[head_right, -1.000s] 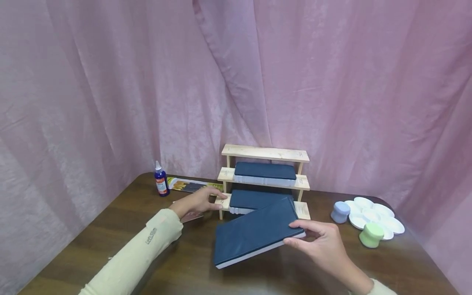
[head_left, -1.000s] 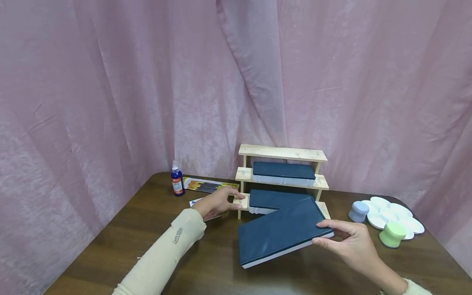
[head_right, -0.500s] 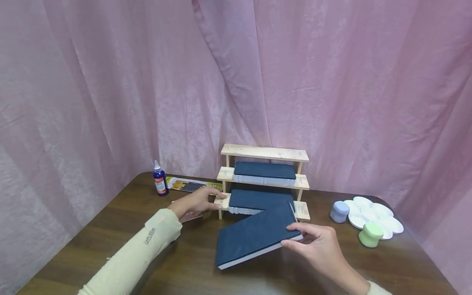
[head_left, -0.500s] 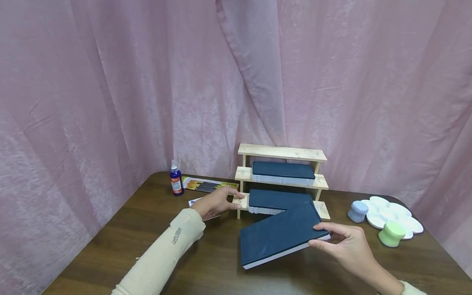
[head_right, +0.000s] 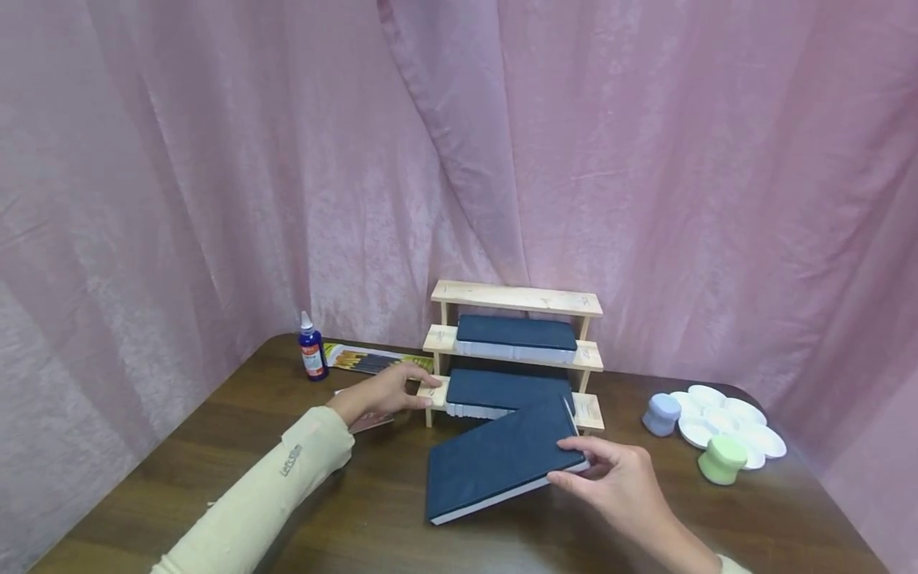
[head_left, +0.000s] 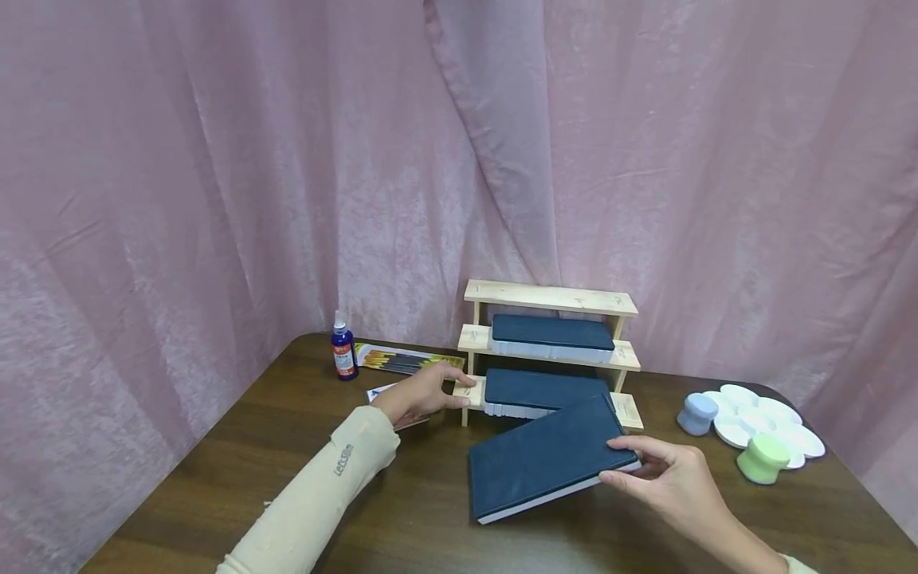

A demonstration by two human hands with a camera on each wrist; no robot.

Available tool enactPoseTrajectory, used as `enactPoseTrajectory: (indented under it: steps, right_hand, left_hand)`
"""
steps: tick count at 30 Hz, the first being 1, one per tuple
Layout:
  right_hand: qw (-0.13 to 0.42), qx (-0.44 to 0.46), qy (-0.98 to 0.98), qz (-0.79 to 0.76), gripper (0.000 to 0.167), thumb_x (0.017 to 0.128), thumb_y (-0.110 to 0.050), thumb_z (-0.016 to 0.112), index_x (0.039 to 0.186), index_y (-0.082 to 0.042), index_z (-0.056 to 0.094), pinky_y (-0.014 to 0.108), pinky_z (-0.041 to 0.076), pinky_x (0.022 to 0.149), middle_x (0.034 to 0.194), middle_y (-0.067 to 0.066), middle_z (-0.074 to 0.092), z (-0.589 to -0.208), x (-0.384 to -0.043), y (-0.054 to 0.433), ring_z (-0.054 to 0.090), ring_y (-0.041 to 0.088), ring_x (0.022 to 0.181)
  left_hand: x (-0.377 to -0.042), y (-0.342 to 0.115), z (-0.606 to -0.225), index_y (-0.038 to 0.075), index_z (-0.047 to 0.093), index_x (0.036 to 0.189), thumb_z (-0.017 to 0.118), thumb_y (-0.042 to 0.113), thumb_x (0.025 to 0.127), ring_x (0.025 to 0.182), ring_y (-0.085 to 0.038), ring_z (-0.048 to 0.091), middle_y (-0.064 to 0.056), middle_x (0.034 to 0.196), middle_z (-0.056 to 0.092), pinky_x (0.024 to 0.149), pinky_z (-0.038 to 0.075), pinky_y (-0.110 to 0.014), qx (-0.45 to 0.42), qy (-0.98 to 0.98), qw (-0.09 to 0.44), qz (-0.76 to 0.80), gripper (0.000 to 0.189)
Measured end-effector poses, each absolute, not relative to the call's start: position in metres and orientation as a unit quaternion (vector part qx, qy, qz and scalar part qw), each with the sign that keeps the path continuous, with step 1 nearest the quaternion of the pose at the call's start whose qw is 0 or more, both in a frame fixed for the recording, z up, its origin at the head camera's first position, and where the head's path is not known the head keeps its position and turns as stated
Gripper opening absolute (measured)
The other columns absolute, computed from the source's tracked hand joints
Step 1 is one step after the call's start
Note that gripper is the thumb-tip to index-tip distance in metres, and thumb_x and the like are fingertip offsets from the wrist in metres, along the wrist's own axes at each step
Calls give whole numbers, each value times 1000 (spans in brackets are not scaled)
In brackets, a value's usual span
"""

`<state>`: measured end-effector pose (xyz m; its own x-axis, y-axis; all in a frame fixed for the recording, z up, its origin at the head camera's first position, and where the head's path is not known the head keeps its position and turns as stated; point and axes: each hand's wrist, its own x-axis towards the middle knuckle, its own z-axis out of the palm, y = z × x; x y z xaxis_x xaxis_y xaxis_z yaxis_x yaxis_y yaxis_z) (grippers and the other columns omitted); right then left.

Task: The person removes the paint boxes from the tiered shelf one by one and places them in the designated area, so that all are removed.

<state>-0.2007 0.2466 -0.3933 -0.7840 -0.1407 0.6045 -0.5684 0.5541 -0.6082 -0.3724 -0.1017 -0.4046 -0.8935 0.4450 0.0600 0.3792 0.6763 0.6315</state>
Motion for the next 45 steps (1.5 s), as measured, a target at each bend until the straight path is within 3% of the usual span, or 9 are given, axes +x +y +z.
enactPoseTrajectory:
  steps: [8,26,35,45]
  right_hand:
    - [232,218,-859,400,28,82,-5,80,108,-12,73,19,41,47,65,-12,54,-394,-200,249,49,1,53]
    - [161,184,-888,390,24,79,-18,84,102,-18,75,21,37,44,57,-16,40,-398,-198,252,39,-1,51]
    - [89,177,-904,380,36,84,-28,81,113,-10,72,21,37,44,58,-13,47,-397,-202,254,43,0,50]
    - [-20,172,-899,403,52,88,-34,76,127,-2,64,28,49,46,58,-7,51,-400,-203,258,52,6,49]
  left_hand:
    - [-370,-102,-402,19,74,117,79,18,86,130,-32,48,-12,134,58,109,39,-44,219,914,57,337,31]
    - [-370,-100,-405,20,73,119,78,18,87,130,-31,48,-11,136,56,108,39,-44,225,910,71,341,32]
    - [-371,-101,-405,19,73,119,78,17,87,131,-32,47,-12,136,56,109,39,-45,216,909,73,347,32]
    - [-370,-100,-404,20,74,118,78,17,86,126,-29,50,-12,134,57,106,42,-43,206,908,73,358,32]
